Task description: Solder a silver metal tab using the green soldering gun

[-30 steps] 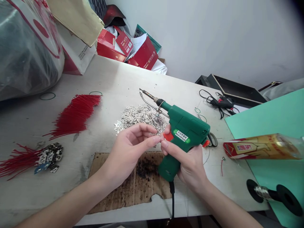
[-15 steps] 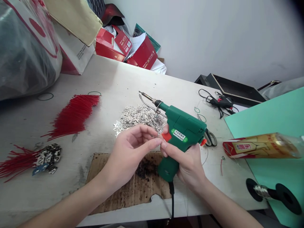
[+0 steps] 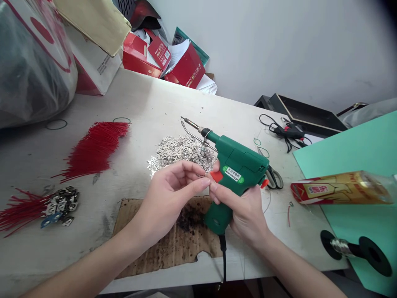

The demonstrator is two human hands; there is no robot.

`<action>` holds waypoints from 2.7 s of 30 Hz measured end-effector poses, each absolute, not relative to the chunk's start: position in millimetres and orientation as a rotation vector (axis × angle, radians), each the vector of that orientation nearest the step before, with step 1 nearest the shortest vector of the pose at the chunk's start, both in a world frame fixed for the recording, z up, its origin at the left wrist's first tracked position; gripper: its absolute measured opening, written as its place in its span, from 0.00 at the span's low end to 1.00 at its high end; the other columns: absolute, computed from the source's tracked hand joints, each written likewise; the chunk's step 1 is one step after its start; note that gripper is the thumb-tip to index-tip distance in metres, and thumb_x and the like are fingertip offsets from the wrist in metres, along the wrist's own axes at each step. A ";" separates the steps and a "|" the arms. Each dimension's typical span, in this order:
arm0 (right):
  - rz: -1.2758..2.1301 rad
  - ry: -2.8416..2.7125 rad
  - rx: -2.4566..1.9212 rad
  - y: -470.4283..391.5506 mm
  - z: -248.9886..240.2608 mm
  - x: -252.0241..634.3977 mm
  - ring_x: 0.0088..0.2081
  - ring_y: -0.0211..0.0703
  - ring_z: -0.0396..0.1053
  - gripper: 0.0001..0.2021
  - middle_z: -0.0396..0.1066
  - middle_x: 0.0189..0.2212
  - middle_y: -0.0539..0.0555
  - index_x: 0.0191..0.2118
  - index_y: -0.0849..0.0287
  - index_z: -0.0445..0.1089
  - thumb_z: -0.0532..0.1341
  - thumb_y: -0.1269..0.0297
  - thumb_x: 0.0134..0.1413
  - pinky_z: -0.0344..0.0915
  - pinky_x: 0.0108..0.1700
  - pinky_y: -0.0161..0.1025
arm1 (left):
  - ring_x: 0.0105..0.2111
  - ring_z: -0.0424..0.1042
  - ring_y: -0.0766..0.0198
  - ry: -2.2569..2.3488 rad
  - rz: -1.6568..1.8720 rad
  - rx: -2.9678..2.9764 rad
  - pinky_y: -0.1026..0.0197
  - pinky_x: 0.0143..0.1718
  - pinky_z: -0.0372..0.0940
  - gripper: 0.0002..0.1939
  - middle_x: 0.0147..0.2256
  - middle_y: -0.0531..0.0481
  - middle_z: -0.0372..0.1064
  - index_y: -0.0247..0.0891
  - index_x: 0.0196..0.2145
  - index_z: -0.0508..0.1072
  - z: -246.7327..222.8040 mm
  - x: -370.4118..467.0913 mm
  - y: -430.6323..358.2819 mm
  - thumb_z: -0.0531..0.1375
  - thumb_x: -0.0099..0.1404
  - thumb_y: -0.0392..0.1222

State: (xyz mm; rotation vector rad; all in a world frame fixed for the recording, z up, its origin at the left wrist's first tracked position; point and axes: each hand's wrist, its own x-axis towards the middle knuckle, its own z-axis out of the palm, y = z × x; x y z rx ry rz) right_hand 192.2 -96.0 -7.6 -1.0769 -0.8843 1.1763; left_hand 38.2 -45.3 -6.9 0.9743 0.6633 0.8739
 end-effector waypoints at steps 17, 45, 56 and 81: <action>1.179 -0.889 -1.144 -96.2 0.5 192.3 0.28 0.34 0.68 0.11 0.74 0.31 0.48 0.45 0.55 0.75 0.72 0.67 0.58 0.68 0.33 0.34 | 0.36 0.74 0.70 0.715 0.832 0.963 0.69 0.40 0.71 0.11 0.34 0.54 0.73 0.40 0.41 0.76 -12.2 35.1 -41.6 0.71 0.65 0.45; 1.065 -0.957 -1.209 -96.0 -3.2 195.0 0.39 0.36 0.75 0.14 0.79 0.38 0.43 0.46 0.45 0.81 0.72 0.70 0.56 0.72 0.46 0.34 | 0.34 0.70 0.70 0.733 0.831 0.967 0.70 0.39 0.68 0.12 0.33 0.53 0.72 0.39 0.39 0.76 -15.4 36.4 -40.3 0.72 0.59 0.34; 1.154 -0.894 -1.186 -96.1 -6.3 197.3 0.29 0.34 0.64 0.13 0.75 0.34 0.47 0.47 0.51 0.79 0.72 0.71 0.57 0.66 0.37 0.37 | 0.35 0.71 0.71 0.705 0.802 0.936 0.71 0.39 0.69 0.13 0.33 0.53 0.72 0.37 0.41 0.75 -11.9 38.8 -42.8 0.73 0.61 0.39; 1.113 -0.873 -1.193 -102.5 -8.1 188.5 0.31 0.37 0.64 0.01 0.69 0.29 0.47 0.38 0.56 0.79 0.70 0.66 0.61 0.67 0.39 0.39 | 0.36 0.69 0.72 0.619 0.742 0.694 0.70 0.40 0.65 0.09 0.35 0.55 0.68 0.40 0.42 0.75 -13.0 42.9 -55.4 0.70 0.66 0.39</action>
